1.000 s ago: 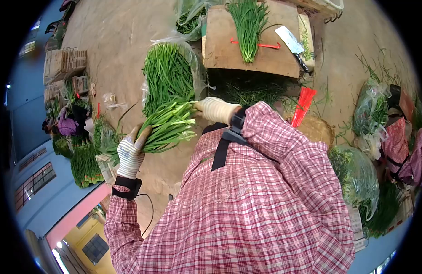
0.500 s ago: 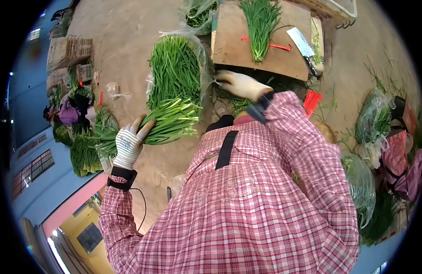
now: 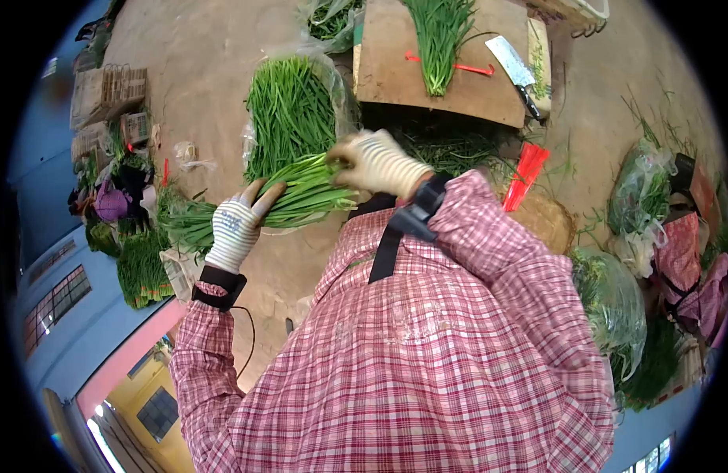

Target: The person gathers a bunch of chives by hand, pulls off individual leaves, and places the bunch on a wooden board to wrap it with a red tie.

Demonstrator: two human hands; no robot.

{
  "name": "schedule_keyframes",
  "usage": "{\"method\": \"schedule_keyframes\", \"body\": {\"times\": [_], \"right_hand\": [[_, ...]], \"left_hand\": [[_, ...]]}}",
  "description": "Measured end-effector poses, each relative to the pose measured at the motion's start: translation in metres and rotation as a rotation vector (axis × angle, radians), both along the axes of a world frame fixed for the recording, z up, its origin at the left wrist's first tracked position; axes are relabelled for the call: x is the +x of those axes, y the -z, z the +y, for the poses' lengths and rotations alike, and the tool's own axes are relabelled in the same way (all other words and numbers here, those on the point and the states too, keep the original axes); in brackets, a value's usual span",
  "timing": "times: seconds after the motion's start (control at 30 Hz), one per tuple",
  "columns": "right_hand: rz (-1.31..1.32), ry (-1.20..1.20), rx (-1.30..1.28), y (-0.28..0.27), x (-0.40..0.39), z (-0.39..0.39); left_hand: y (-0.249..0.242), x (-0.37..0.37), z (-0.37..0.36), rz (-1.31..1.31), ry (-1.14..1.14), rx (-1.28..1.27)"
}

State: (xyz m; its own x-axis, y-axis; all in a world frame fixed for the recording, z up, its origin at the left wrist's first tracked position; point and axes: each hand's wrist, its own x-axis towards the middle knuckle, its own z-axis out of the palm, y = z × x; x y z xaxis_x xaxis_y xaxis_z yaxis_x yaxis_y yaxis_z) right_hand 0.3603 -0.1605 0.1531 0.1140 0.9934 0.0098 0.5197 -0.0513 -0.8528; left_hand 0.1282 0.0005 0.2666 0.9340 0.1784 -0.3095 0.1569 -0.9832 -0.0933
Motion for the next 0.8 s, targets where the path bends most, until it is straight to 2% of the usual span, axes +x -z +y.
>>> {"method": "schedule_keyframes", "body": {"times": [0.07,0.1,0.13,0.2,0.27,0.3,0.33,0.4,0.47,0.5,0.53,0.67,0.7,0.77,0.8], "right_hand": [[0.057,0.038,-0.022,0.020,-0.010,0.004],[0.315,0.216,-0.184,0.021,-0.009,-0.001],[0.245,0.342,-0.134,0.034,-0.001,-0.010],[-0.132,0.398,-0.339,0.059,0.029,-0.031],[-0.395,0.419,-0.495,0.058,0.034,-0.049],[-0.312,0.430,-0.394,0.050,0.025,-0.050],[-0.196,0.333,-0.351,0.030,0.019,-0.045],[-0.186,0.169,-0.427,0.000,-0.002,-0.029],[-0.068,0.264,-0.437,0.016,-0.022,-0.018],[0.078,0.338,-0.445,0.030,-0.024,-0.015],[0.076,0.339,-0.445,0.037,-0.023,-0.017],[0.464,0.465,-0.423,0.057,-0.005,-0.043],[0.301,0.503,-0.436,0.084,-0.001,-0.054],[0.105,0.619,-0.626,0.097,0.021,-0.080],[-0.105,0.606,-0.764,0.119,0.034,-0.097]], "left_hand": [[0.003,0.009,-0.002,-0.062,0.036,0.007],[0.005,0.007,0.000,-0.045,0.008,-0.014],[0.006,0.005,0.002,-0.045,0.008,-0.014],[0.010,-0.001,0.001,-0.036,-0.130,-0.045],[0.017,0.002,0.002,-0.015,-0.177,-0.057],[0.021,0.004,0.001,-0.029,-0.191,-0.052],[0.024,0.005,-0.002,-0.037,-0.203,-0.052],[0.026,0.016,-0.009,-0.055,-0.184,-0.054],[0.025,0.027,-0.018,-0.038,-0.177,-0.049],[0.025,0.030,-0.019,-0.011,-0.154,-0.049],[0.027,0.030,-0.019,-0.013,-0.153,-0.050],[0.026,0.025,-0.018,0.041,-0.149,-0.088],[0.027,0.022,-0.017,0.064,-0.177,-0.108],[0.030,0.013,-0.015,0.018,-0.266,-0.188],[0.031,0.007,-0.011,0.009,-0.272,-0.180]]}}
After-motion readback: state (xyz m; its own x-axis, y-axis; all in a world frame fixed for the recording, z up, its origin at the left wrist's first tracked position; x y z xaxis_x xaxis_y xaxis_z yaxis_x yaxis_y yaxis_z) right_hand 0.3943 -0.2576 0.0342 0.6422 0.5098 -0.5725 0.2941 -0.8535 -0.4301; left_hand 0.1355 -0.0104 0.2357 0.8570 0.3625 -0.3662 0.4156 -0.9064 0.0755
